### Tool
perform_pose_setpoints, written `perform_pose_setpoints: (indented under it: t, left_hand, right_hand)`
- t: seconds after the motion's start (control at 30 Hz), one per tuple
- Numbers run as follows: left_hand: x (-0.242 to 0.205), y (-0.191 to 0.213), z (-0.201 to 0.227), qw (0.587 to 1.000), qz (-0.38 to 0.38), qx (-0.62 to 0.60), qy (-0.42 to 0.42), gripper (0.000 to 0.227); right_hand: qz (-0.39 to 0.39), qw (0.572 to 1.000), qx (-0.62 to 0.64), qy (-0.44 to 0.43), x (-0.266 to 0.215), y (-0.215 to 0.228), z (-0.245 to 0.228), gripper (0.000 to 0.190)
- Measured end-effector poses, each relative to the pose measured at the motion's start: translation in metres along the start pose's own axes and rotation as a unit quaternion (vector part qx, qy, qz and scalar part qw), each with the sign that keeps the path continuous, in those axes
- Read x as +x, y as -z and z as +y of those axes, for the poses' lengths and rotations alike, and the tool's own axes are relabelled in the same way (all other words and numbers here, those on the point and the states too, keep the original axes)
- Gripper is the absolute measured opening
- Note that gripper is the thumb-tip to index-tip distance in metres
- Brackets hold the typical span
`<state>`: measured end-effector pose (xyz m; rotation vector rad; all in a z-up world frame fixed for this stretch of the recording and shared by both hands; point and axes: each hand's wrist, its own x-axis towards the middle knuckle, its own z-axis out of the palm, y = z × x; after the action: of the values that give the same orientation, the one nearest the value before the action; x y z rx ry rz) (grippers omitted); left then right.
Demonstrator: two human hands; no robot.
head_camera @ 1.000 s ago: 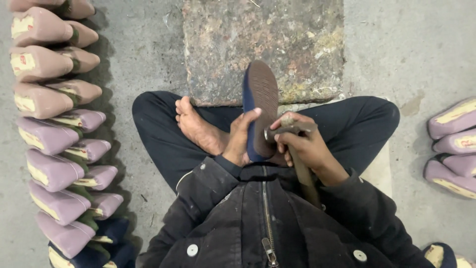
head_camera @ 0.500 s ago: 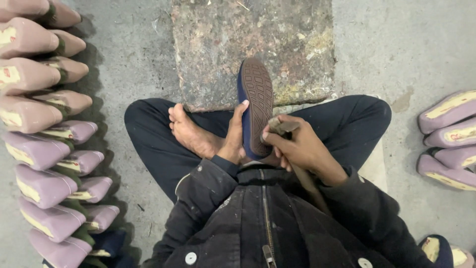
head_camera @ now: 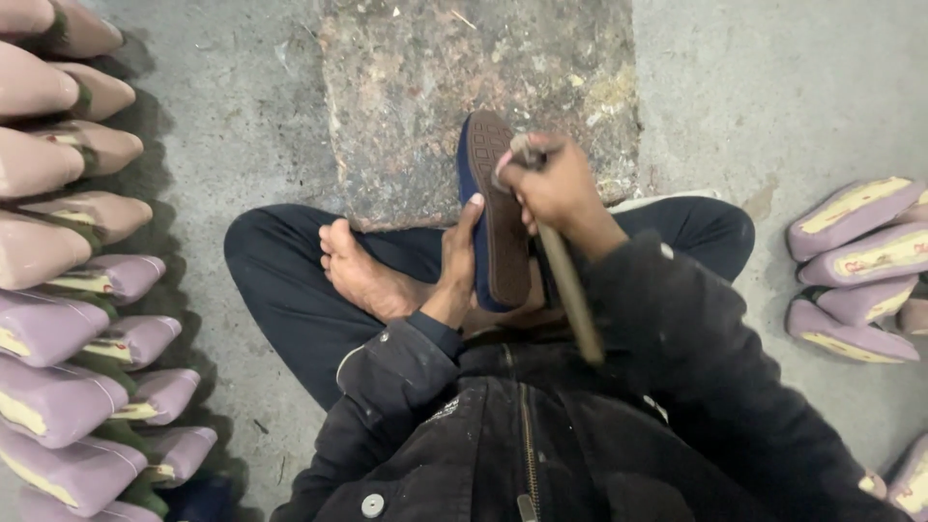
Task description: The person sits cross-legged on the floor and uses a hammer to tap the sole and edges of several blue slip-on shoes. They handle each shoe one at a time, rotating it to work on different areas, then place it back in a line with other finished shoes.
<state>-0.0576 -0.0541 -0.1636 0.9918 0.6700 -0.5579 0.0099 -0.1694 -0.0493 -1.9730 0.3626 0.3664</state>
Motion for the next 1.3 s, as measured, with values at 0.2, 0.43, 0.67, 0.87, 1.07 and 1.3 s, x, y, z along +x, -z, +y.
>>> perform_pose_setpoints:
  t: [0.2, 0.43, 0.67, 0.87, 1.07, 1.3]
  left_hand:
    - [-0.050, -0.018, 0.044, 1.000, -0.016, 0.023, 0.004, 0.084]
    - [-0.024, -0.013, 0.019, 1.000, 0.011, 0.018, -0.007, 0.087]
    - [-0.020, -0.012, 0.008, 0.999, 0.036, -0.009, 0.002, 0.082]
    - [-0.015, -0.015, 0.008, 0.999, 0.052, 0.005, -0.002, 0.080]
    - [-0.022, -0.025, 0.021, 0.997, 0.050, -0.055, -0.014, 0.067]
    - [-0.026, -0.024, 0.026, 0.998, 0.057, 0.021, -0.004, 0.071]
  right_hand:
    - [-0.085, 0.996, -0.020, -0.035, 0.071, 0.006, -0.008, 0.014]
    - [-0.031, 0.999, 0.022, -0.028, 0.076, 0.000, 0.013, 0.014]
    - [-0.030, 0.994, 0.099, -0.035, -0.078, 0.011, 0.035, 0.011]
    - [-0.030, 0.994, 0.106, -0.010, -0.091, 0.014, 0.037, 0.011]
    - [-0.022, 0.995, 0.098, -0.005, -0.040, 0.008, 0.023, 0.004]
    - [-0.017, 0.998, 0.058, -0.015, 0.018, 0.007, 0.010, 0.011]
